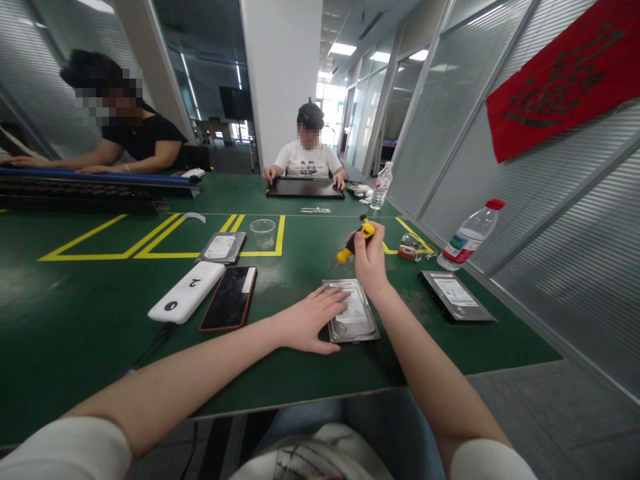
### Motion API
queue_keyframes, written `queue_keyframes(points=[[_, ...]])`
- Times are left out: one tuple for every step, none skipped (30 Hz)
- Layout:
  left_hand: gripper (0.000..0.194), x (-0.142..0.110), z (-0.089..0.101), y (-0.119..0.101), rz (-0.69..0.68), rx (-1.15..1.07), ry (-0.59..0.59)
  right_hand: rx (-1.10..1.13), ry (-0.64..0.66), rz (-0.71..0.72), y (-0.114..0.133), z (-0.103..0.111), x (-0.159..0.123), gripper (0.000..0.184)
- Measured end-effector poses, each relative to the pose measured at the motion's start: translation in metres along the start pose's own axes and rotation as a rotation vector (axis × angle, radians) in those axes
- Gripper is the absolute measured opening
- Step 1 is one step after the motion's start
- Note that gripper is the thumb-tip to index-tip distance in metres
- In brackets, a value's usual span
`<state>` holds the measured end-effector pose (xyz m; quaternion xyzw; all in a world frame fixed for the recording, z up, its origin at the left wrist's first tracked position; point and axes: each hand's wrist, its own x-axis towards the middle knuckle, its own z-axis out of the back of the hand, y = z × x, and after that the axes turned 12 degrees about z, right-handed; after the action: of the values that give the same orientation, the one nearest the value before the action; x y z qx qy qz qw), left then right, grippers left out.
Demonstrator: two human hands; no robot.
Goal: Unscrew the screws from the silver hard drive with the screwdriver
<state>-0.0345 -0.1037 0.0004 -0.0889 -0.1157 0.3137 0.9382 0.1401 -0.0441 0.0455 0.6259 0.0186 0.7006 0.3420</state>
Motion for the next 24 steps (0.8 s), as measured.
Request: queue_keyframes(points=[[0.08,0.001,-0.001,0.002,-0.01,-0.023,0.01,0.005,0.007,0.004,-0.003,0.0,-0.002,0.03],[0.081,0.001,-0.002,0.004,-0.019,-0.045,0.021,0.007,0.018,0.005,-0.004,0.0,-0.003,0.03],[0.081,0.001,-0.003,0.006,-0.029,-0.065,0.028,0.005,0.029,0.004,-0.006,0.0,-0.003,0.029],[0.081,0.002,-0.003,0.007,-0.041,-0.081,0.033,-0.003,0.039,0.0,-0.006,-0.001,-0.004,0.029],[0.081,0.002,-0.003,0.007,-0.053,-0.091,0.034,-0.011,0.048,-0.005,-0.006,-0.002,-0.004,0.029],[0.08,0.002,-0.004,0.008,-0.062,-0.093,0.035,-0.016,0.055,-0.01,-0.005,-0.002,-0.004,0.029],[0.08,0.002,-0.004,0.008,-0.067,-0.092,0.035,-0.018,0.061,-0.014,-0.004,-0.003,-0.005,0.03],[0.08,0.002,-0.004,0.008,-0.068,-0.09,0.035,-0.018,0.065,-0.018,-0.003,-0.004,-0.005,0.03],[0.081,0.002,-0.004,0.008,-0.066,-0.086,0.036,-0.016,0.068,-0.022,-0.002,-0.004,-0.006,0.03],[0.081,0.002,-0.005,0.008,-0.065,-0.083,0.039,-0.014,0.072,-0.026,-0.001,-0.005,-0.006,0.03],[0.081,0.002,-0.005,0.008,-0.064,-0.078,0.041,-0.012,0.079,-0.031,-0.001,-0.005,-0.007,0.03],[0.081,0.002,-0.005,0.008,-0.062,-0.073,0.041,-0.01,0.086,-0.035,0.0,-0.005,-0.007,0.03],[0.081,0.002,-0.005,0.008,-0.062,-0.068,0.041,-0.008,0.093,-0.039,0.0,-0.006,-0.008,0.03],[0.081,0.002,-0.006,0.008,-0.062,-0.064,0.042,-0.004,0.1,-0.043,0.0,-0.006,-0.008,0.031],[0.082,0.002,-0.006,0.008,-0.061,-0.062,0.043,0.0,0.106,-0.048,0.0,-0.006,-0.009,0.031],[0.082,0.002,-0.005,0.007,-0.06,-0.061,0.044,0.005,0.112,-0.053,0.0,-0.006,-0.009,0.031],[0.082,0.002,-0.005,0.007,-0.058,-0.061,0.045,0.009,0.117,-0.059,0.001,-0.005,-0.008,0.03],[0.082,0.002,-0.005,0.007,-0.057,-0.062,0.046,0.011,0.12,-0.061,0.001,-0.005,-0.008,0.03],[0.082,0.002,-0.004,0.007,-0.056,-0.064,0.047,0.01,0.123,-0.056,0.002,-0.004,-0.007,0.029],[0.081,0.002,-0.004,0.007,-0.057,-0.067,0.047,0.006,0.124,-0.043,0.003,-0.003,-0.005,0.029],[0.081,0.002,-0.004,0.007,-0.058,-0.07,0.046,-0.003,0.123,-0.021,0.004,-0.002,-0.003,0.028],[0.081,0.002,-0.003,0.007,-0.06,-0.073,0.047,-0.015,0.122,0.004,0.005,-0.001,-0.001,0.028],[0.082,0.002,-0.003,0.006,-0.063,-0.077,0.046,-0.029,0.121,0.029,0.006,0.0,0.0,0.028],[0.082,0.002,-0.003,0.006,-0.065,-0.079,0.045,-0.043,0.122,0.044,0.007,0.001,0.002,0.029]])
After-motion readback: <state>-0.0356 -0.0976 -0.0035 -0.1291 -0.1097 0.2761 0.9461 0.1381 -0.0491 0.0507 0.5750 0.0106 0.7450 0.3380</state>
